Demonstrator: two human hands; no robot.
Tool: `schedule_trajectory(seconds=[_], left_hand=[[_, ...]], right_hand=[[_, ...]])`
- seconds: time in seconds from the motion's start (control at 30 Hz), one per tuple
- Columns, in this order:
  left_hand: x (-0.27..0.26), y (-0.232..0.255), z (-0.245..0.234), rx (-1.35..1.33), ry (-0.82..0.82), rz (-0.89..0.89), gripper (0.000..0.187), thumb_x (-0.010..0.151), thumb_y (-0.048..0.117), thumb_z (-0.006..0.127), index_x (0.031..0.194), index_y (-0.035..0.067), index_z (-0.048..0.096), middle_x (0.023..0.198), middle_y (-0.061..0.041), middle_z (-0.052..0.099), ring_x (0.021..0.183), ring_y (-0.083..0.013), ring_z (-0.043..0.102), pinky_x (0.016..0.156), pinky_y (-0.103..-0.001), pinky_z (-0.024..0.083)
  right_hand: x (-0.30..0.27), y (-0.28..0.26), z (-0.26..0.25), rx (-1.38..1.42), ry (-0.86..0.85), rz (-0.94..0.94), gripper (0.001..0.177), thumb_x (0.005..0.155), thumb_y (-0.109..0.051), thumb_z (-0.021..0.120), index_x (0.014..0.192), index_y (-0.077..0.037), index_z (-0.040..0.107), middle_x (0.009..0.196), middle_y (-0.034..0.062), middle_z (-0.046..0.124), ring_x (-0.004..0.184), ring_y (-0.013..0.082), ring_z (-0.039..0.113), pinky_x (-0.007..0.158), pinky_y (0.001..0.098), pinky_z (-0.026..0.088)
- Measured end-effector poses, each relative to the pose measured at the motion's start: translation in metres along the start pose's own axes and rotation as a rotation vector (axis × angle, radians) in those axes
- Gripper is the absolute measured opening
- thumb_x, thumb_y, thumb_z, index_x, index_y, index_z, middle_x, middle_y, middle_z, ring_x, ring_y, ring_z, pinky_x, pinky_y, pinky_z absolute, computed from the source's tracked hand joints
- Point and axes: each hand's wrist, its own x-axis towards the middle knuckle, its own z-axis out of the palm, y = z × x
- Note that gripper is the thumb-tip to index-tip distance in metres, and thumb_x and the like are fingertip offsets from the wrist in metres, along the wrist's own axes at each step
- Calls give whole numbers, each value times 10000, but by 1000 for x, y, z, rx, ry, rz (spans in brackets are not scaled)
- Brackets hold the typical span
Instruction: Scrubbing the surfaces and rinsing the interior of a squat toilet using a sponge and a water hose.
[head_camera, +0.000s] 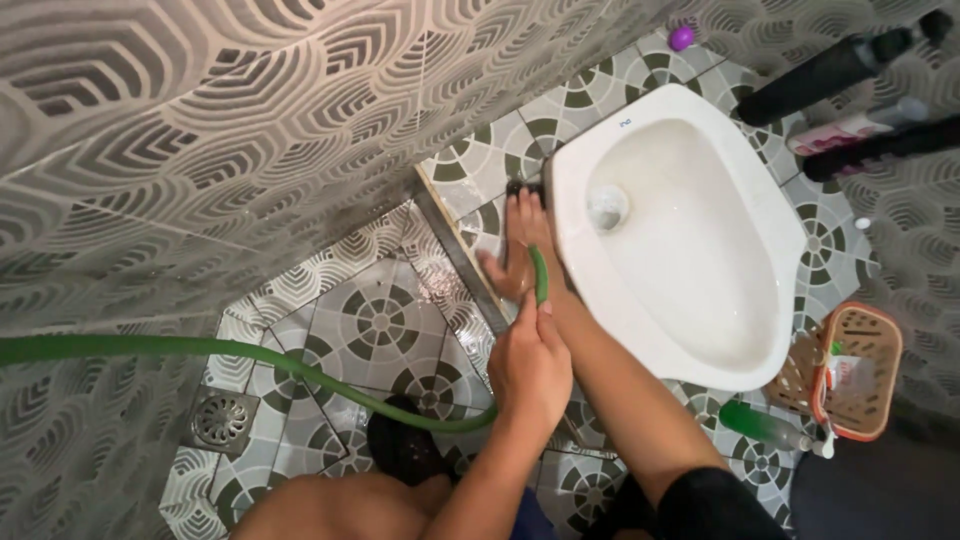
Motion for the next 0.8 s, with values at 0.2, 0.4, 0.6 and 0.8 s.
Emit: schedule_trajectory(seconds=[0.2, 0.4, 0.6, 0.8], left_hand=[[-4, -15, 14, 31, 10, 6, 351, 1009, 299, 464, 1292, 164, 621, 928, -262, 713, 850, -493, 673, 775, -575, 503], [-14, 4, 3, 27, -84, -69, 346, 1006, 318, 435, 1259, 196, 638, 938, -224, 735, 893, -493, 665, 812, -590, 486], [-15, -10, 17, 1, -20, -2, 361, 990, 311, 455, 1270, 131, 593, 937, -241, 730, 904, -494, 663, 800, -596, 485], [-10, -4, 15, 20, -98, -71, 373, 1018, 313, 432, 1316, 151, 589, 958, -218, 741, 913, -463, 693, 820, -550, 527]], right_hand=[[-84, -18, -28, 82, -80, 5, 891, 916, -434, 652, 1562, 50, 274, 1634, 294, 226, 1530, 457, 171, 1238, 515, 179], [-167, 9, -25, 382, -119, 123, 657, 1027, -283, 504, 1579, 33, 338, 1652, 259, 311, 1554, 428, 263, 1270, 489, 215], [-215, 9, -65, 69, -165, -52, 798, 809, -261, 657, 1494, 22, 361, 1578, 242, 364, 1484, 436, 309, 1213, 472, 266], [-177, 8, -50, 315, -190, 55, 807, 920, -283, 667, 1553, 55, 297, 1629, 274, 278, 1518, 446, 246, 1220, 471, 250]])
